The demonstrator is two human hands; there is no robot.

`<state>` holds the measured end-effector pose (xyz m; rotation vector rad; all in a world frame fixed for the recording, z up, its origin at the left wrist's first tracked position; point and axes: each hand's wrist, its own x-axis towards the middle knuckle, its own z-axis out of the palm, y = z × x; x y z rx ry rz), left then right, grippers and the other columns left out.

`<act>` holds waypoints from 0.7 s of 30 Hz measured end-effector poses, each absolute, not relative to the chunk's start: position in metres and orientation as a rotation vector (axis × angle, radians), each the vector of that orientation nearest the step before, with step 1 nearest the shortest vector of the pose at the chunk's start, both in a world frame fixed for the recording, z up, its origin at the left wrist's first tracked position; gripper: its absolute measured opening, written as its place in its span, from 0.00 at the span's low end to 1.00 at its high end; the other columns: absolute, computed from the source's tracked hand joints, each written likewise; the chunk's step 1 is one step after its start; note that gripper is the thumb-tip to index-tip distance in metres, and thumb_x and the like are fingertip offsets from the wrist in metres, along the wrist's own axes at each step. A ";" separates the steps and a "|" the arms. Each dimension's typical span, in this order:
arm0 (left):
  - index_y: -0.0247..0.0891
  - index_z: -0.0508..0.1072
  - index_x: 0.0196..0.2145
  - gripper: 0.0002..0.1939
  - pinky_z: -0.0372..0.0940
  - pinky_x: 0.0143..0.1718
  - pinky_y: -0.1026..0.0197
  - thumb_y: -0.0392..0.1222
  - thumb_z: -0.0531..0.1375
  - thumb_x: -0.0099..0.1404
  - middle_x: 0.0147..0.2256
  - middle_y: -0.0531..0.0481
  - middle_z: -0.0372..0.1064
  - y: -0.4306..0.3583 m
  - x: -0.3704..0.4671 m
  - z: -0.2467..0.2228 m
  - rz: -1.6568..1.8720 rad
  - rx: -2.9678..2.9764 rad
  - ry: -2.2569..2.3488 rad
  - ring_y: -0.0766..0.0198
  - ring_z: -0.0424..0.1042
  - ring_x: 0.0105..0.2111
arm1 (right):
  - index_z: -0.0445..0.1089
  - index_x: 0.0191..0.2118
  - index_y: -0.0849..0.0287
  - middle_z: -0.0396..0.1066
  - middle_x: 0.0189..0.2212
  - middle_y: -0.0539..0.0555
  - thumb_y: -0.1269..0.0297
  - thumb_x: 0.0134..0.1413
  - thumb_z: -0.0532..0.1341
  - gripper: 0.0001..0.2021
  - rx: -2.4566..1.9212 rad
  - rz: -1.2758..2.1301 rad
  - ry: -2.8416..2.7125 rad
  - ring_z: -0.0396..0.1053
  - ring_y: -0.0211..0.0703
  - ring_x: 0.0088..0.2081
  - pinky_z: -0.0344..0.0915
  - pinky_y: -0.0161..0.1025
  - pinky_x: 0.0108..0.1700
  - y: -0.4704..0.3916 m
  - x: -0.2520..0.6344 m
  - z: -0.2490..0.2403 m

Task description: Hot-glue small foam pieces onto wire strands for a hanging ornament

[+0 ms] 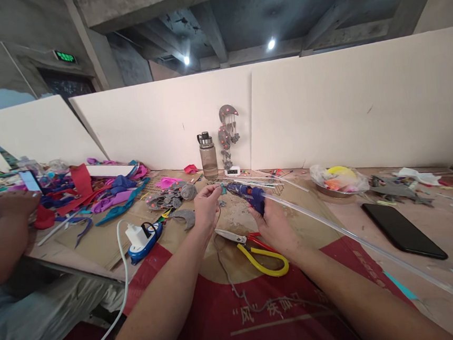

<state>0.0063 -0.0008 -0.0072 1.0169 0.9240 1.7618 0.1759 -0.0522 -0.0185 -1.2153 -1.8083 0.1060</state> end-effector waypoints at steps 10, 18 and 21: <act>0.35 0.68 0.25 0.17 0.36 0.13 0.69 0.46 0.69 0.44 0.16 0.62 0.56 0.002 0.000 -0.006 1.707 0.914 0.875 0.79 0.47 0.11 | 0.61 0.40 0.55 0.73 0.32 0.54 0.60 0.51 0.58 0.10 -1.239 0.774 -1.465 0.68 0.43 0.25 0.68 0.42 0.29 -0.034 0.191 -0.019; 0.36 0.72 0.27 0.09 0.53 0.21 0.68 0.43 0.66 0.51 0.23 0.56 0.66 0.004 0.006 -0.012 1.796 1.163 0.964 0.74 0.60 0.20 | 0.62 0.22 0.57 0.68 0.20 0.54 0.62 0.47 0.62 0.10 -1.651 0.890 -1.491 0.69 0.43 0.24 0.66 0.40 0.27 0.005 0.218 -0.039; 0.38 0.75 0.29 0.06 0.61 0.34 0.63 0.43 0.63 0.55 0.29 0.52 0.72 0.004 0.004 -0.015 1.886 1.432 1.134 0.67 0.67 0.29 | 0.60 0.22 0.57 0.69 0.26 0.58 0.63 0.44 0.63 0.10 -1.666 0.570 -1.543 0.70 0.51 0.36 0.66 0.46 0.40 0.003 0.220 -0.039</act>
